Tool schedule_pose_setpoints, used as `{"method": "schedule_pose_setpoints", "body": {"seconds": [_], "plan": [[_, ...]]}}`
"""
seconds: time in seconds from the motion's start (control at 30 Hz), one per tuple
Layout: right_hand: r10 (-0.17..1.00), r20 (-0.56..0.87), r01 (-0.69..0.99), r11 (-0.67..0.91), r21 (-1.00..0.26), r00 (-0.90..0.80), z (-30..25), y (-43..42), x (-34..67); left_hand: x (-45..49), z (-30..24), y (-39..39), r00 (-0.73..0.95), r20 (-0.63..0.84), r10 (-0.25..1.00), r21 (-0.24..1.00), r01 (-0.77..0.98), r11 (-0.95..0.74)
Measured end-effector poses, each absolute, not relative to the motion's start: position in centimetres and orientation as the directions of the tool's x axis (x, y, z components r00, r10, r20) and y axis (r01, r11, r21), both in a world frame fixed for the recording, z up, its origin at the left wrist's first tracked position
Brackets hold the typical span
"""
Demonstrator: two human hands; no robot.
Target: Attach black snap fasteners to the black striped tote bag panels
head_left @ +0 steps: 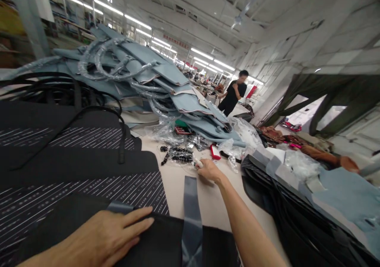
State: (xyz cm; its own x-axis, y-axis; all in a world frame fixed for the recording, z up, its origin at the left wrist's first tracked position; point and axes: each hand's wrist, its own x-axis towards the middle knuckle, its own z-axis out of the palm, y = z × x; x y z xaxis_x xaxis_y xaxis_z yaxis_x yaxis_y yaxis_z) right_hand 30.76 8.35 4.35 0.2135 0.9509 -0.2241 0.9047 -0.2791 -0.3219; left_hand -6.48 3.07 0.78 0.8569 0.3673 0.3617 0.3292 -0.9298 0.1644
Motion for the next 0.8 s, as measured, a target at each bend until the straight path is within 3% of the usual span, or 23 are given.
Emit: {"method": "schedule_pose_setpoints", "body": {"seconds": [0.13, 0.27, 0.43, 0.8], "plan": [[0.942, -0.173, 0.842, -0.334, -0.424, 0.286, 5.2, 6.5, 30.9, -4.7, 1.7, 3.5, 0.948, 0.169, 0.269, 0.133, 0.249, -0.959], [0.941, -0.19, 0.766, -0.338, -0.547, 0.28, 6.6, 3.6, 28.8, -4.3, 1.6, 3.4, 0.934, 0.138, 0.33, 0.158, 0.308, -0.938], [0.931, -0.346, 0.563, -0.35, -0.749, 0.119, 6.4, -0.7, 21.7, -4.6, 1.6, 2.6, 0.927, 0.149, 0.344, 0.149, 0.323, -0.935], [0.912, -0.402, 0.66, -0.35, -0.665, 0.079, 3.4, -0.9, 17.7, -4.5, 0.6, 2.7, 0.911, 0.221, 0.348, 0.2, 0.307, -0.93]]}}
